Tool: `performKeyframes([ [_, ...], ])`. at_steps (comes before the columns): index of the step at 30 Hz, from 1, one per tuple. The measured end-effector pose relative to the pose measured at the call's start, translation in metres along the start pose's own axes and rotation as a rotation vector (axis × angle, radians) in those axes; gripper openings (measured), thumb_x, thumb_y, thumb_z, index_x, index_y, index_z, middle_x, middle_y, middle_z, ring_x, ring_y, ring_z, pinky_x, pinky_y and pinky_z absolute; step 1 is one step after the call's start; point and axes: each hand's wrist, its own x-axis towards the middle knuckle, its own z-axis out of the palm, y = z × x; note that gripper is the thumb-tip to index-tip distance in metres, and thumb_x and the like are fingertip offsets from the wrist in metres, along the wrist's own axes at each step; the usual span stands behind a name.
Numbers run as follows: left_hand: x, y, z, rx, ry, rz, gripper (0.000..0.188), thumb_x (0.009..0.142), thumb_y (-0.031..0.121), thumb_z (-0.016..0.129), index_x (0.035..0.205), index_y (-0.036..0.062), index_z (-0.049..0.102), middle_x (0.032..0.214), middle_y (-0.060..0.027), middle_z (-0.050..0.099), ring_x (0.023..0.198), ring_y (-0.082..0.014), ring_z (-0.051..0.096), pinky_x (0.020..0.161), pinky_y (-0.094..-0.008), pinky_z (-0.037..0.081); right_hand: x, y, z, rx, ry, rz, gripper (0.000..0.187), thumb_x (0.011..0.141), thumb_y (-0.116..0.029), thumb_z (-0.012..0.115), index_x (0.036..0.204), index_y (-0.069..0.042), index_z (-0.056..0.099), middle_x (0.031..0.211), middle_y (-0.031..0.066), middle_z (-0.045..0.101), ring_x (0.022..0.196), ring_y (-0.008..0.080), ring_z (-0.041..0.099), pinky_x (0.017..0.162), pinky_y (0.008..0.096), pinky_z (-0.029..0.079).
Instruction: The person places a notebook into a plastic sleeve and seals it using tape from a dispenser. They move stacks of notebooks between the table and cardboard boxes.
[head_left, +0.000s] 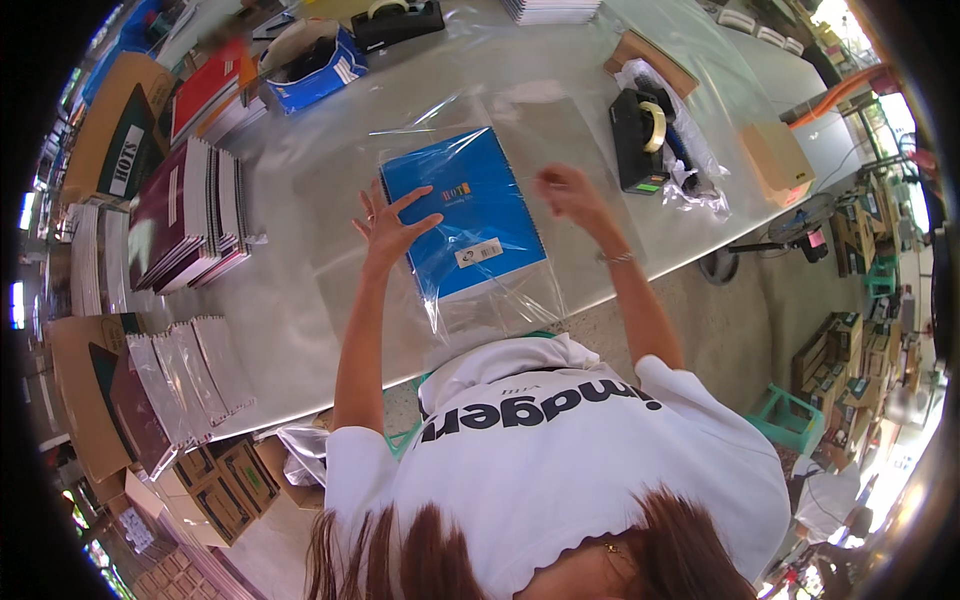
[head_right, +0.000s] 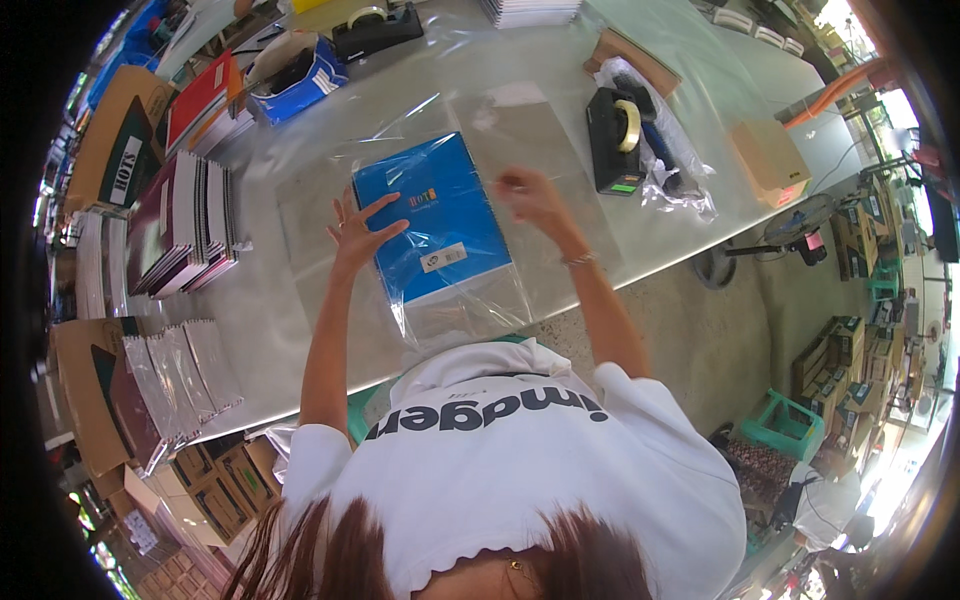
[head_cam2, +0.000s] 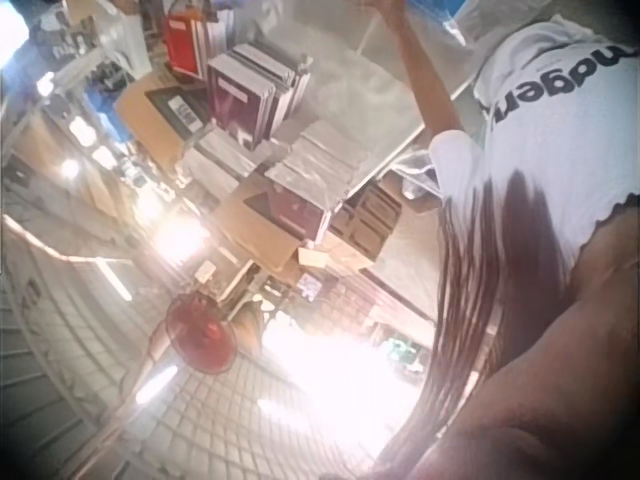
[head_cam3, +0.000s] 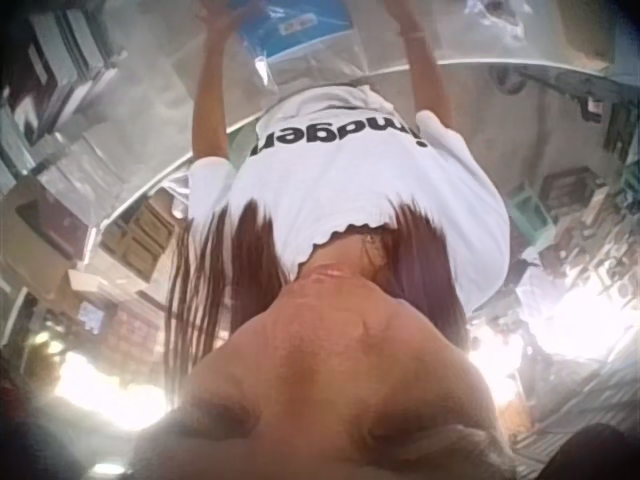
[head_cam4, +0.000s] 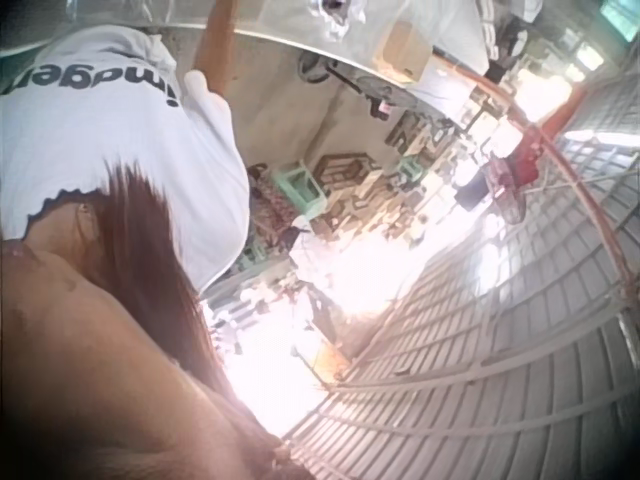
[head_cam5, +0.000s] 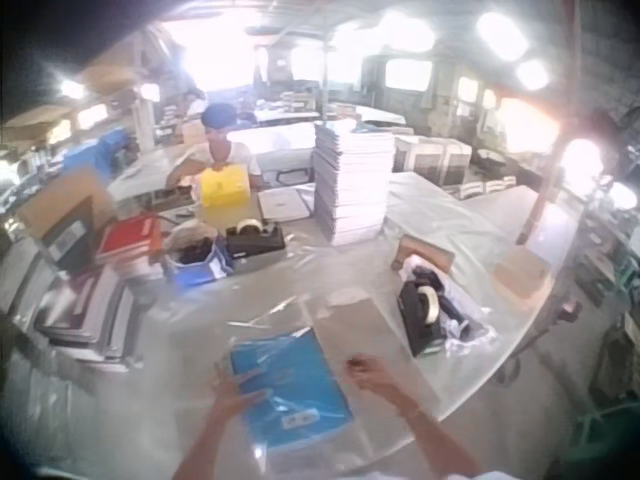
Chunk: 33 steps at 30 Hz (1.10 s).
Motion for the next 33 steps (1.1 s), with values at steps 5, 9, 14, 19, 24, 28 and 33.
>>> performKeyframes([
  [5,0.001,0.002,-0.004,-0.021,-0.023,-0.023,0.066,0.059,0.062,0.077,0.119,0.0398,0.062,0.156,-0.0134,0.007,0.142,-0.0396,-0.006,0.105,-0.0688,-0.004,0.062,-0.030,0.087,-0.245,-0.189,-0.136,0.018,0.080,-0.020,0.069,0.088,-0.004,0.065,0.077,0.0066,0.066,0.062,0.0124,0.060,0.049,0.0252,0.046],
  [9,0.000,-0.002,-0.002,0.057,-0.005,0.013,0.065,0.064,0.061,0.074,0.124,0.0412,0.058,0.155,-0.0127,0.013,0.142,-0.0418,-0.002,0.103,-0.0707,-0.002,0.090,-0.032,0.111,-0.422,-0.307,-0.092,0.019,0.076,-0.020,0.072,0.077,-0.002,0.067,0.067,0.0089,0.067,0.061,0.0173,0.064,0.052,0.0295,0.048],
  [14,-0.031,-0.005,0.028,0.453,0.244,0.199,0.064,0.080,0.057,0.061,0.138,0.0362,0.043,0.155,-0.0128,0.011,0.143,-0.0375,0.002,0.106,-0.0673,0.001,0.101,-0.031,0.119,-0.497,-0.361,-0.004,0.030,0.073,-0.028,0.078,0.070,-0.001,0.063,0.064,0.0084,0.067,0.052,0.0175,0.063,0.046,0.0274,0.047],
  [19,-0.045,-0.012,0.017,0.466,0.234,0.195,0.061,0.088,0.048,0.054,0.143,0.0278,0.037,0.154,-0.0121,0.016,0.143,-0.0350,0.007,0.108,-0.0653,0.004,0.089,-0.028,0.108,-0.822,-0.161,-0.196,0.041,0.071,-0.040,0.078,0.068,-0.002,0.062,0.063,0.0107,0.065,0.053,0.0201,0.063,0.052,0.0318,0.047],
  [24,0.040,-0.033,-0.035,-0.253,0.512,0.271,0.079,0.082,0.033,0.069,0.147,0.0206,0.027,0.146,-0.0120,0.035,0.137,-0.0350,0.027,0.110,-0.0481,0.023,0.145,-0.049,0.075,-0.540,-0.126,-0.094,0.040,0.071,-0.042,0.076,0.074,-0.005,0.064,0.076,0.0138,0.065,0.071,0.0275,0.063,0.061,0.0397,0.047],
  [28,0.119,-0.021,-0.102,-0.274,0.094,0.376,0.077,0.076,0.021,0.075,0.143,0.0179,0.037,0.120,-0.0092,0.060,0.119,-0.0270,0.051,0.103,-0.0385,0.034,0.227,-0.039,0.037,-0.684,0.044,-0.468,0.050,0.071,-0.042,0.077,0.105,-0.008,0.061,0.088,0.0107,0.067,0.084,0.0233,0.062,0.077,0.0345,0.046],
  [33,0.189,-0.012,-0.115,-0.376,-0.262,0.218,0.054,0.077,0.011,0.071,0.129,0.0129,0.056,0.093,-0.0021,0.065,0.093,-0.0131,0.062,0.088,-0.0300,0.045,0.290,-0.034,0.028,-0.434,-0.608,-0.026,0.066,0.074,-0.033,0.075,0.130,-0.012,0.048,0.091,0.0082,0.066,0.092,0.0209,0.061,0.094,0.0313,0.040],
])
